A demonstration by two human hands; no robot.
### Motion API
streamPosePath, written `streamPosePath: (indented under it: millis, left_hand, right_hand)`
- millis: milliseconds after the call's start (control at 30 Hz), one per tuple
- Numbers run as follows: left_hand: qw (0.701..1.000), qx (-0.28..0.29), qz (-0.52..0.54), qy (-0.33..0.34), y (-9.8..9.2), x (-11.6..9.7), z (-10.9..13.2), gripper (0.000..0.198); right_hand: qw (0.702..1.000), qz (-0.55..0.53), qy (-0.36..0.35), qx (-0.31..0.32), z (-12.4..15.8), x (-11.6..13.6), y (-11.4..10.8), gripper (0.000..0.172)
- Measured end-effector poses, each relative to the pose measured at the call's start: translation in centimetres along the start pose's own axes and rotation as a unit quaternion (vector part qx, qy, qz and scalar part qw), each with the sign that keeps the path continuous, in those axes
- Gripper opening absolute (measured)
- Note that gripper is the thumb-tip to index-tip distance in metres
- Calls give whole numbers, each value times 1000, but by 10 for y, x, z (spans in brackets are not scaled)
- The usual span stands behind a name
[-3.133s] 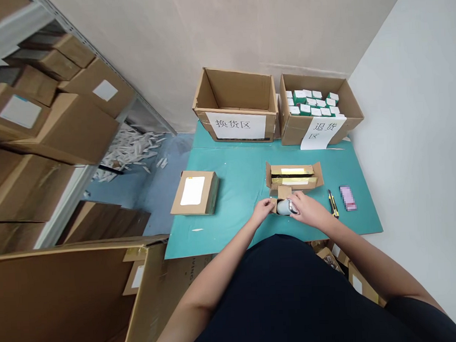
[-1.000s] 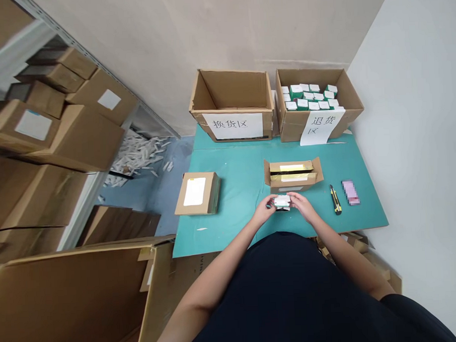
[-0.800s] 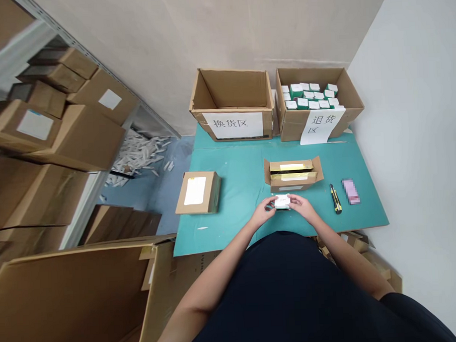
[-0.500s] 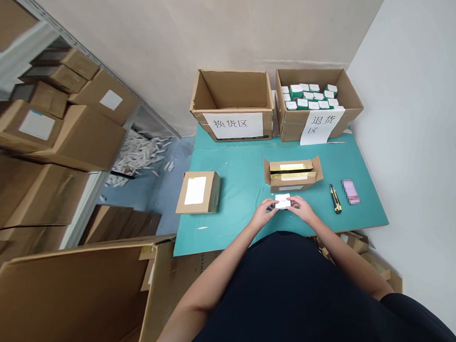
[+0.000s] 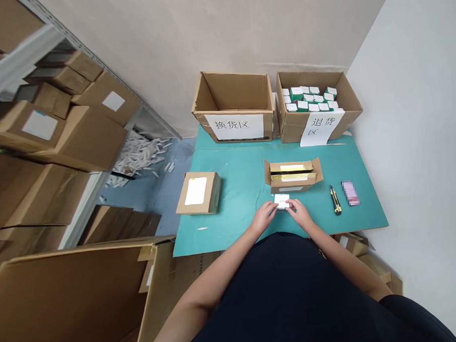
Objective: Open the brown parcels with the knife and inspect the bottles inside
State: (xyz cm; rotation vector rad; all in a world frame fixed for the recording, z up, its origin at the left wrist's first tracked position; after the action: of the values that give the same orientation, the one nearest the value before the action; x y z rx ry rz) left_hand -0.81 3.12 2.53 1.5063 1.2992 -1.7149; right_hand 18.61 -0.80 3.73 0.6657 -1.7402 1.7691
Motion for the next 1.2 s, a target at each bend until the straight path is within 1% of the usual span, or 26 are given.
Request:
streamPosePath:
  millis: [133, 267, 400, 600, 733, 833, 933, 1000, 1100, 1200]
  left_hand:
    - [1000, 11, -26, 1, 1, 0, 0, 24]
    - [1000, 15, -27, 5, 2, 2, 0, 22]
    - [998, 26, -44, 28, 5, 4, 2, 22]
    - [993, 13, -98, 66, 7, 3, 3, 23]
    - [986, 14, -136, 100, 8, 0, 3, 26]
    - [983, 26, -142, 111, 7, 0, 6, 26]
    - [986, 31, -126, 102, 5, 3, 13, 24]
    - [990, 32, -105, 90, 4, 6, 19, 24]
    - [996, 23, -58, 59, 2, 7, 25, 26]
    - [1000, -7, 15, 3, 3, 9, 25, 30]
  right_hand:
    - [1000, 18, -7, 4, -1, 0, -2, 26]
    - [999, 30, -20, 6, 0, -2, -1, 26]
    - [998, 57, -39, 6, 2, -4, 1, 27]
    - [991, 110, -75, -12, 4, -7, 3, 27]
    - [988, 117, -90, -34, 5, -10, 6, 28]
    - [988, 110, -97, -40, 10, -11, 8, 28]
    - [988, 102, -107, -35, 17, -11, 9, 28]
    - [990, 96, -102, -33, 22, -12, 10, 28]
    - [994, 66, -78, -30, 28, -14, 14, 30]
    - [999, -6, -38, -31, 32, -15, 21, 36]
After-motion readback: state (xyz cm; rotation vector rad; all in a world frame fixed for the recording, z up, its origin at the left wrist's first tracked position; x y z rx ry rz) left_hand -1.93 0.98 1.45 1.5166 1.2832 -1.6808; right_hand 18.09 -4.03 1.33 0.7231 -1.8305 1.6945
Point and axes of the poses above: each hand's wrist, its own z-axis away from the middle knuckle, its own y-axis out of the palm, x = y × z, the point moved 3 cm from there along -z, towards the middle knuckle, and after that the axes turned 12 degrees about z, right-handed, at the moved point
